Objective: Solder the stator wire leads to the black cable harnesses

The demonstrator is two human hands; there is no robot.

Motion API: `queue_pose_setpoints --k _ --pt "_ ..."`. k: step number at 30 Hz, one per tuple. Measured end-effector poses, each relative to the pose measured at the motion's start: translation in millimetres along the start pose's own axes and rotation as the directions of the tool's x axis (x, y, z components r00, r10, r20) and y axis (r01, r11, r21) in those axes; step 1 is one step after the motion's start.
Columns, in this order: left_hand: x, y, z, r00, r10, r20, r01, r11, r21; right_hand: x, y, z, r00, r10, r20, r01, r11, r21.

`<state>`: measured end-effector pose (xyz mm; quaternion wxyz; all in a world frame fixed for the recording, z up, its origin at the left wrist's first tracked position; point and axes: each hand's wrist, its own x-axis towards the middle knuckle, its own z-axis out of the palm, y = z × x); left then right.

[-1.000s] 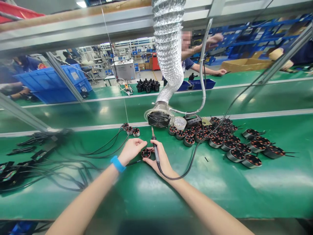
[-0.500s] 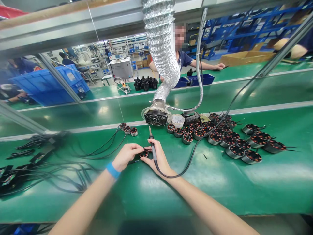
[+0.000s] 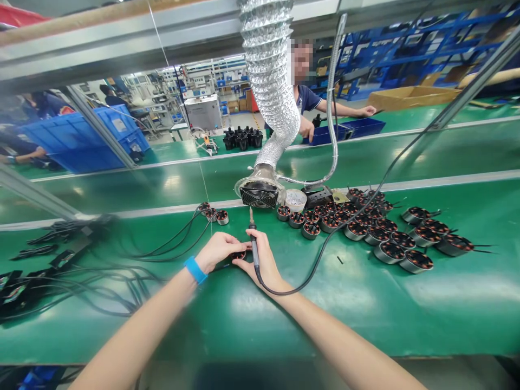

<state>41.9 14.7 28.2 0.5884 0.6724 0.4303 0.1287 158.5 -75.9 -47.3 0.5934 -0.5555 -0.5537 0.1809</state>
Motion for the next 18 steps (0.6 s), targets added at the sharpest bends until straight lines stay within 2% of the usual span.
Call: queue_pose_setpoints --k 6,11,15,18 --pt "-2 3 1.3 1.0 -0.02 -0.023 0.021 0.999 0.031 0 0 -1 0.999 -0.042 -0.025 0.04 0.997 -0.072" --pt "-2 7 0.8 0.999 -0.039 -0.026 0.041 0.997 0.06 0 1 0 0.999 -0.024 -0.023 0.023 0.999 -0.033" --pt "-3 4 -6.8 0.998 -0.014 0.064 0.011 0.998 0.055 -1 1 2 1.0 0.014 0.017 -0.016 0.994 0.111" --pt "-4 -2 -11.0 0.992 0.04 0.12 -0.04 0.999 -0.007 0 0 2 1.0 0.022 0.013 -0.024 0.99 0.139"
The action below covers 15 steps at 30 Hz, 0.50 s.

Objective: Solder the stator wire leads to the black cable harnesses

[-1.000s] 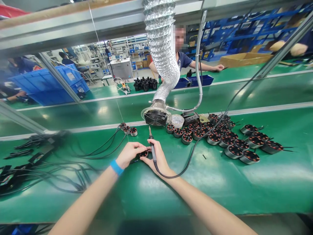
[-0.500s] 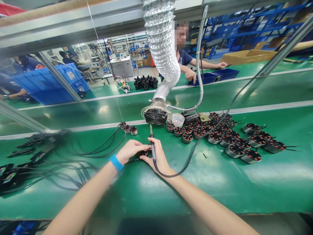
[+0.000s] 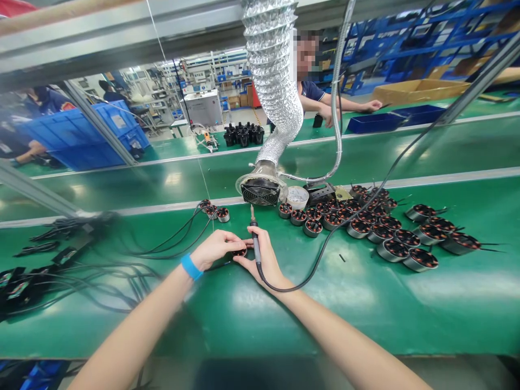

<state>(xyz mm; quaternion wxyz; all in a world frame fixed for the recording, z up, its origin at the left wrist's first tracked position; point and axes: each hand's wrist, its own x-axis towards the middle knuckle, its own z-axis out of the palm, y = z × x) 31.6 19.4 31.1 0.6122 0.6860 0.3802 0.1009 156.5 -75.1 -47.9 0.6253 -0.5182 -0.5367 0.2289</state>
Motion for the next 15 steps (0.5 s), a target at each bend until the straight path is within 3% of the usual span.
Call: queue_pose_setpoints --k 9,15 --pt "4 -6 -5.8 0.997 -0.078 -0.003 0.078 0.996 -0.046 1 0 -1 1.0 -0.016 0.001 0.016 0.999 -0.05" --pt "2 -4 -14.7 0.999 0.04 -0.03 -0.038 0.998 0.045 1 -3 -3 0.999 -0.023 0.024 0.026 0.995 -0.098"
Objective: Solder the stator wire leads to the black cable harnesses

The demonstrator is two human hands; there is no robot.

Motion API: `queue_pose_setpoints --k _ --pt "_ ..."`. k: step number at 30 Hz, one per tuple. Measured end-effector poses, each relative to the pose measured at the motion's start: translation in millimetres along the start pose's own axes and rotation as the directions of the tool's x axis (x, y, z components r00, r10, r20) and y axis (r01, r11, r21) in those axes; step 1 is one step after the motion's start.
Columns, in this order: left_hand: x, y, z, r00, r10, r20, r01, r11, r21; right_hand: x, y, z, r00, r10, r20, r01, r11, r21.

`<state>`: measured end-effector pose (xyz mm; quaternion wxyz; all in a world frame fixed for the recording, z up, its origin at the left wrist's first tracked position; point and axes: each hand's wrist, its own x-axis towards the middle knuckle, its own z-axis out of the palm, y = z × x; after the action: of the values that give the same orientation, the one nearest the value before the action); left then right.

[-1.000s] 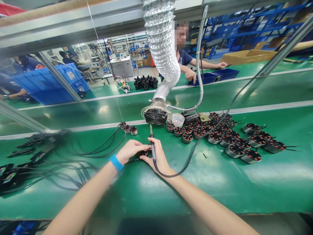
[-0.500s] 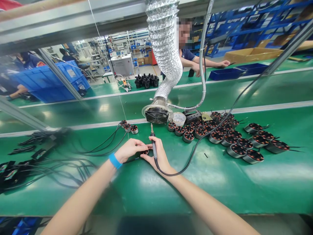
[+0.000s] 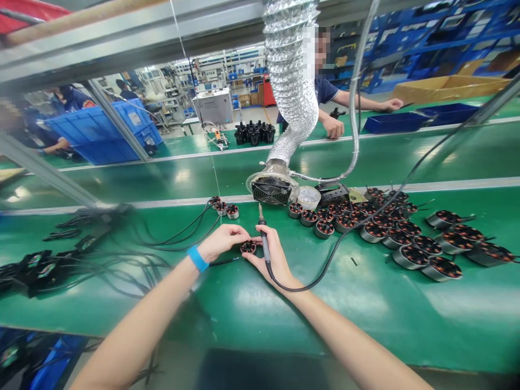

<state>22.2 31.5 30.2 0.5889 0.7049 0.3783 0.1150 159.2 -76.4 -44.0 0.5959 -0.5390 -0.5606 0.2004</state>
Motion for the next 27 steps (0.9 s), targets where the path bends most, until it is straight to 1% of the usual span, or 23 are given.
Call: queue_pose_setpoints --k 3,5,6,7,8,9,10,11,12,13,15,17,19,21,23,25,27 --pt "-16 -3 -10.5 0.994 0.065 -0.092 -0.051 0.988 0.148 1 1 -3 1.0 -0.017 -0.014 0.016 0.999 -0.048" --pt "-32 -10 -14.2 0.975 0.166 -0.145 -0.119 0.951 0.287 2 4 -4 0.998 -0.034 -0.044 0.029 0.994 -0.108" --pt "-41 -15 -14.2 0.96 0.238 -0.147 -0.164 0.905 0.393 3 6 -5 0.997 -0.046 -0.059 0.038 0.989 -0.145" --pt "-48 -21 -13.2 0.943 0.308 -0.128 -0.2 0.83 0.52 5 8 -5 0.996 -0.062 -0.067 0.048 0.982 -0.183" --pt "-54 -26 -11.7 0.928 0.36 -0.094 -0.217 0.729 0.649 6 9 -5 0.994 -0.078 -0.072 0.061 0.974 -0.217" --pt "-59 -32 -10.2 0.921 0.386 -0.056 -0.212 0.614 0.76 8 11 -5 0.993 -0.097 -0.072 0.077 0.966 -0.248" --pt "-62 -38 -9.1 0.921 0.388 -0.023 -0.191 0.505 0.842 9 11 -5 0.991 -0.119 -0.069 0.096 0.956 -0.276" --pt "-63 -42 -8.9 0.926 0.377 -0.005 -0.165 0.417 0.894 11 11 -5 0.988 -0.143 -0.064 0.117 0.946 -0.302" --pt "-64 -46 -9.6 0.931 0.364 0.002 -0.141 0.356 0.924 12 10 -5 0.984 -0.169 -0.059 0.14 0.934 -0.328" --pt "-64 -49 -11.2 0.935 0.355 0.011 -0.132 0.321 0.938 13 9 -5 0.979 -0.195 -0.056 0.163 0.921 -0.353" --pt "-67 -51 -16.3 0.937 0.344 0.059 -0.169 0.297 0.94 15 7 -5 0.969 -0.244 -0.05 0.204 0.893 -0.402" --pt "-74 -50 -21.9 0.933 0.339 0.123 -0.234 0.312 0.921 17 7 -4 0.96 -0.276 -0.046 0.229 0.867 -0.442" --pt "-86 -50 -26.5 0.926 0.343 0.156 -0.286 0.372 0.883 19 8 -2 0.954 -0.296 -0.045 0.241 0.849 -0.47" --pt "-100 -50 -30.0 0.922 0.357 0.148 -0.309 0.451 0.837 21 11 0 0.952 -0.303 -0.05 0.243 0.841 -0.483" --pt "-113 -53 -34.5 0.92 0.367 0.136 -0.313 0.482 0.818 22 14 2 0.95 -0.307 -0.056 0.241 0.837 -0.492" --pt "-124 -57 -42.8 0.927 0.355 0.122 -0.282 0.444 0.85 22 15 3 0.948 -0.314 -0.051 0.247 0.828 -0.504" --pt "-134 -62 -56.0 0.947 0.31 0.085 -0.202 0.367 0.908 22 13 4 0.946 -0.322 -0.041 0.256 0.818 -0.514"
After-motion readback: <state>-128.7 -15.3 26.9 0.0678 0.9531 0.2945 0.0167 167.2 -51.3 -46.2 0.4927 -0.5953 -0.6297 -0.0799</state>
